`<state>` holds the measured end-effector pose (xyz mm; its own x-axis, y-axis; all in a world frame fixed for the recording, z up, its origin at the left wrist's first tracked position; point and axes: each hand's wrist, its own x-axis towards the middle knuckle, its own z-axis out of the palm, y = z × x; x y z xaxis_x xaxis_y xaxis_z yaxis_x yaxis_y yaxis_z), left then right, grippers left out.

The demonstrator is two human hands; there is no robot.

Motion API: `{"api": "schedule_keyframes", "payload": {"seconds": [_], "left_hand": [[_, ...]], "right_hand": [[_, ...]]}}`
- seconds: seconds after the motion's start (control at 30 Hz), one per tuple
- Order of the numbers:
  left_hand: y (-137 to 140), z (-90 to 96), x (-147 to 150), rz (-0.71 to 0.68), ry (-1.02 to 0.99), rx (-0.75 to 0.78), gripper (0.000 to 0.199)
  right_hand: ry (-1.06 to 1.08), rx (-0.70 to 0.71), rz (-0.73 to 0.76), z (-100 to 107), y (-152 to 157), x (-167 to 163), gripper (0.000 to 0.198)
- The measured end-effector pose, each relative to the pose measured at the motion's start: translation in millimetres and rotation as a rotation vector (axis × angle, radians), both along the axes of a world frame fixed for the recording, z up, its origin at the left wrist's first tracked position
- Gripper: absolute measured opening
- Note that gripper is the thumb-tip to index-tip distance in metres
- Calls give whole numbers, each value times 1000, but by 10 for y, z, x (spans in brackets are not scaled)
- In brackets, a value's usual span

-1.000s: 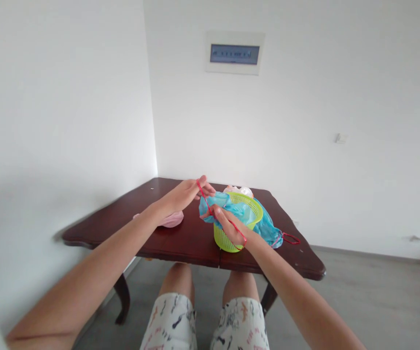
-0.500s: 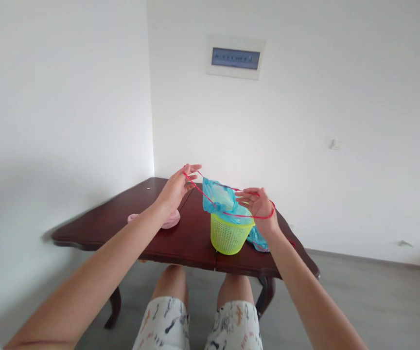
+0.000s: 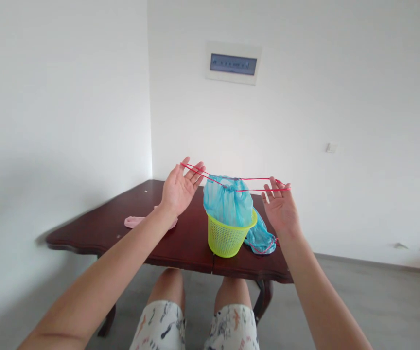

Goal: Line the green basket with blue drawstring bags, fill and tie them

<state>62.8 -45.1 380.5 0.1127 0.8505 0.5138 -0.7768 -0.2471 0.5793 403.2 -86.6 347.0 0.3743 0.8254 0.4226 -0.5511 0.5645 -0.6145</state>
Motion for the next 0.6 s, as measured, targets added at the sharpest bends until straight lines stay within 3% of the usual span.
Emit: {"api": "schedule_keyframes", "payload": {"seconds": [0.2,0.27,0.37,0.5,0.6], "left_hand": [[72,-27,154,-83,-38,-35,38],[84,-75,200,-105,17,-30,46],[85,-176,274,-69,157,14,74],[39,-285,392,-7,460,215,101],[-64,-285,505,70,758,463,105]], "right_hand": [[98,-1,54,19,39,26,45],[90,12,120,35,-12,17,45],[4,27,325,56,-119,-14,45],[-256,18,516,103,-204,-138,58],[-467,-29,415,170,-228,-330,44]]}}
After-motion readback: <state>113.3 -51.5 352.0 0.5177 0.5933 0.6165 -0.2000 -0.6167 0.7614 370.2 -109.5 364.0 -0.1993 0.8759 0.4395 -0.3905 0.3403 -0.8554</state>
